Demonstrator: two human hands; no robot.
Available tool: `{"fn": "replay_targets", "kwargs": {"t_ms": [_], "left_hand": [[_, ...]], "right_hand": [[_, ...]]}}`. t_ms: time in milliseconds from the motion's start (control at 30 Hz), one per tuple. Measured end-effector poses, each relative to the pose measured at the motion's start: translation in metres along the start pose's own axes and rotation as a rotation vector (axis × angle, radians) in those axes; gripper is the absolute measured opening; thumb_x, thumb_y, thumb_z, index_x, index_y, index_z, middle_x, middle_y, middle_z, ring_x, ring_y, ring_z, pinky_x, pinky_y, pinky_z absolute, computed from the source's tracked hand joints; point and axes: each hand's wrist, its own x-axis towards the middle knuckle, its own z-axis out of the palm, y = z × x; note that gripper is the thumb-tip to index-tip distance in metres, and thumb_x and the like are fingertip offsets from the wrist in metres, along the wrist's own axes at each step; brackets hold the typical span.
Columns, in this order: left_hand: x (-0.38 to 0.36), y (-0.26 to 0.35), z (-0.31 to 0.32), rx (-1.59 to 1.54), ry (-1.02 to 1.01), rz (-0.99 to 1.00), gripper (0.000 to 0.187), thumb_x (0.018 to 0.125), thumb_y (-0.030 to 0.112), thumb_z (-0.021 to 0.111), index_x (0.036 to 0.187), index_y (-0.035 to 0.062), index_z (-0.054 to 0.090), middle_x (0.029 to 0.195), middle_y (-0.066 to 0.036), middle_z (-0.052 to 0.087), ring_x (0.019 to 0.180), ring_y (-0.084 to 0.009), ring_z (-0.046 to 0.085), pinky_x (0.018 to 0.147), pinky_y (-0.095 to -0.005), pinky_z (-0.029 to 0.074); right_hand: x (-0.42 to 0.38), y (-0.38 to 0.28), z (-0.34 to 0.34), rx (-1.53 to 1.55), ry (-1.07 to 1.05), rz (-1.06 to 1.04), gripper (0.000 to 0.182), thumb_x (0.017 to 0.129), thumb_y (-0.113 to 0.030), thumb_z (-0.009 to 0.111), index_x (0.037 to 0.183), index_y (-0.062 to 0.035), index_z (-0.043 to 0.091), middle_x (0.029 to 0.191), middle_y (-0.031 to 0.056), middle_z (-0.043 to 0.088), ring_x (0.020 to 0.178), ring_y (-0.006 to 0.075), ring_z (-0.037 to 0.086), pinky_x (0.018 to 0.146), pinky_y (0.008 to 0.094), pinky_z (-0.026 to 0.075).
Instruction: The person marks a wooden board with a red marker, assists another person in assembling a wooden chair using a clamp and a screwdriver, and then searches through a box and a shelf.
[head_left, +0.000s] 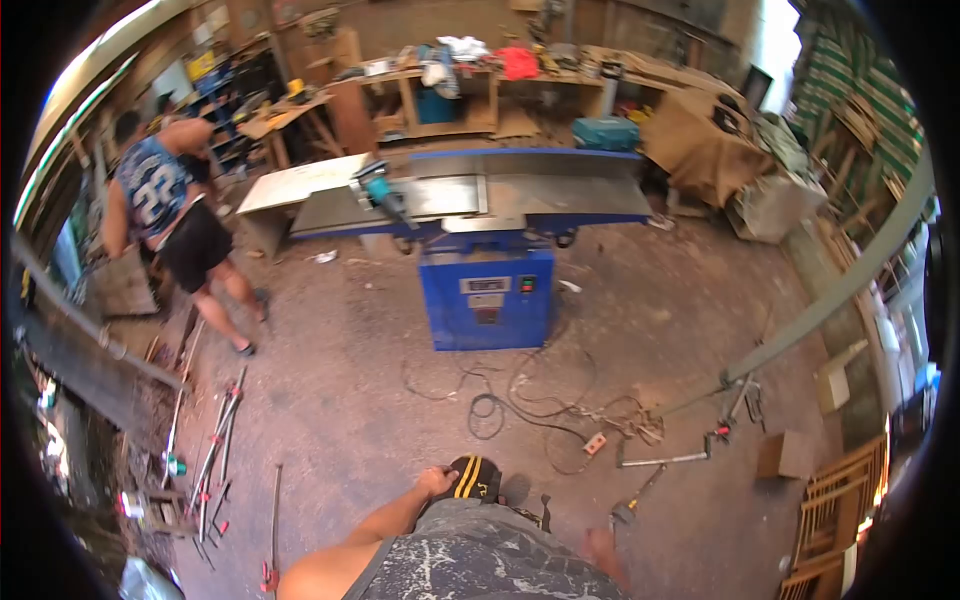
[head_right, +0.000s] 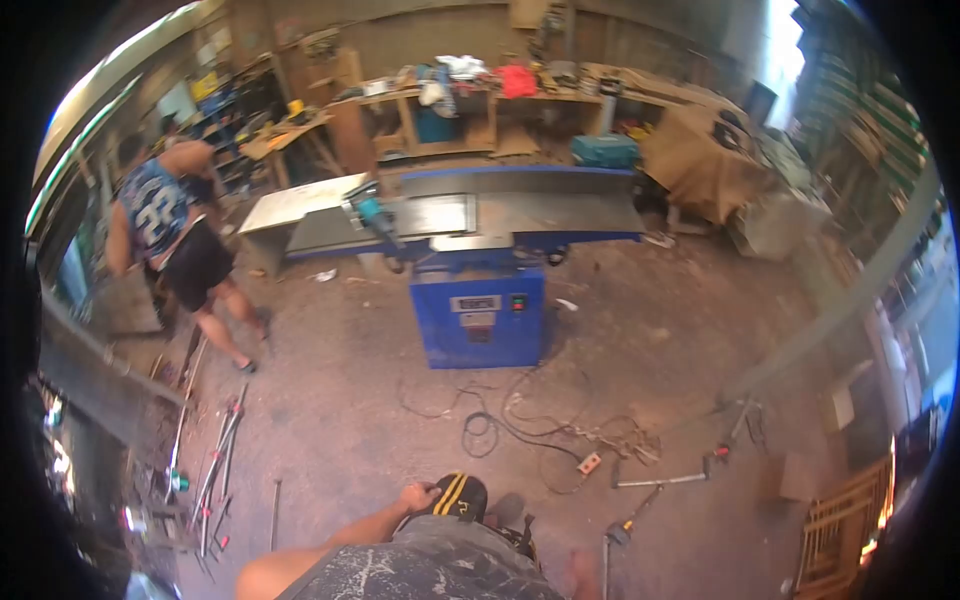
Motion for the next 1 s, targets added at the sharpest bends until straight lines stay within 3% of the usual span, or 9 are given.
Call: {"fn": "replay_targets", "kwargs": {"t_ms": [100, 200, 467, 500, 533, 633, 767, 833, 1000], "left_hand": [[0.040, 0.089, -0.019, -0.192, 0.005, -0.056, 0.049, 0.085, 0.051, 0.053, 0.110, 0.0107, 0.067, 0.106, -0.020, 0.065, 0.103, -0.0349, 0.062, 0.089, -0.0410, 0.047], [0.099, 0.169, -0.044, -0.131, -0.031, 0.019, 0.045, 0.086, 0.047, 0.053, 0.107, 0.0102, 0.068, 0.100, -0.020, 0.067, 0.097, -0.0339, 0.064, 0.085, -0.0403, 0.048], [0.287, 0.434, -0.054, -0.110, -0.070, 0.419, 0.043, 0.086, 0.043, 0.056, 0.111, 0.0092, 0.065, 0.101, -0.018, 0.067, 0.097, -0.0334, 0.064, 0.085, -0.0403, 0.049], [0.311, 0.465, -0.050, -0.100, -0.092, 0.506, 0.043, 0.087, 0.042, 0.056, 0.112, 0.0081, 0.065, 0.102, -0.018, 0.067, 0.097, -0.0335, 0.064, 0.085, -0.0397, 0.049], [0.321, 0.506, -0.058, -0.111, -0.105, 0.500, 0.043, 0.087, 0.042, 0.056, 0.112, 0.0081, 0.065, 0.102, -0.018, 0.067, 0.097, -0.0335, 0.064, 0.085, -0.0397, 0.049], [0.355, 0.661, -0.123, -0.239, -0.158, 0.659, 0.042, 0.090, 0.039, 0.054, 0.114, 0.0065, 0.063, 0.105, -0.018, 0.066, 0.098, -0.0344, 0.063, 0.084, -0.0396, 0.049], [0.425, 0.798, -0.162, -0.338, 0.005, 0.910, 0.033, 0.089, 0.028, 0.059, 0.111, 0.0041, 0.063, 0.103, -0.017, 0.066, 0.094, -0.0333, 0.063, 0.082, -0.0396, 0.049], [0.468, 0.850, -0.173, -0.388, 0.062, 0.993, 0.030, 0.087, 0.024, 0.062, 0.109, 0.0039, 0.064, 0.100, -0.016, 0.066, 0.092, -0.0315, 0.063, 0.082, -0.0383, 0.048], [0.588, 0.958, -0.210, -0.270, 0.667, 1.092, 0.024, 0.080, 0.015, 0.067, 0.101, 0.0050, 0.065, 0.100, -0.011, 0.064, 0.101, -0.0291, 0.057, 0.088, -0.0399, 0.041]], "right_hand": [[0.108, 0.010, -0.116, -0.084, 0.182, 0.004, 0.029, 0.085, -0.023, 0.051, 0.092, 0.0016, 0.065, 0.091, 0.0213, 0.065, 0.097, 0.0361, 0.058, 0.089, 0.0458, 0.044], [0.177, -0.020, -0.228, 1.062, 0.310, 0.371, 0.021, 0.091, -0.017, 0.052, 0.100, -0.0012, 0.061, 0.085, 0.0120, 0.067, 0.067, 0.0205, 0.065, 0.053, 0.0324, 0.052], [0.376, 0.117, -0.214, 0.509, 0.543, -0.197, 0.024, 0.092, -0.020, 0.047, 0.090, 0.0001, 0.060, 0.074, 0.0138, 0.063, 0.054, 0.0256, 0.059, 0.051, 0.0381, 0.050], [0.350, 0.085, -0.272, 1.049, 0.054, 0.446, 0.033, 0.092, -0.026, 0.047, 0.094, 0.0038, 0.061, 0.082, 0.0189, 0.063, 0.066, 0.0282, 0.062, 0.059, 0.0382, 0.052], [0.356, 0.133, -0.241, 1.379, -0.093, 0.349, 0.041, 0.090, -0.032, 0.051, 0.101, 0.0068, 0.061, 0.094, 0.0239, 0.063, 0.085, 0.0344, 0.064, 0.067, 0.0429, 0.054], [0.360, 0.101, -0.356, 1.217, -0.042, 0.605, 0.028, 0.088, -0.017, 0.052, 0.107, 0.0009, 0.062, 0.088, 0.0121, 0.068, 0.073, 0.0240, 0.067, 0.060, 0.0351, 0.053], [0.430, 0.139, -0.418, 0.380, -0.363, 0.043, 0.034, 0.087, -0.024, 0.052, 0.114, -0.0046, 0.060, 0.091, 0.0086, 0.068, 0.081, 0.0259, 0.066, 0.071, 0.0403, 0.053], [0.467, 0.145, -0.444, 0.737, -0.063, 0.662, 0.050, 0.085, -0.044, 0.056, 0.116, -0.0053, 0.062, 0.105, 0.0153, 0.066, 0.093, 0.0228, 0.065, 0.079, 0.0352, 0.050], [0.610, 0.205, -0.548, 0.926, -0.092, 0.613, 0.041, 0.083, -0.037, 0.056, 0.108, -0.0054, 0.060, 0.096, 0.0159, 0.063, 0.083, 0.0273, 0.063, 0.071, 0.0393, 0.050]]}}
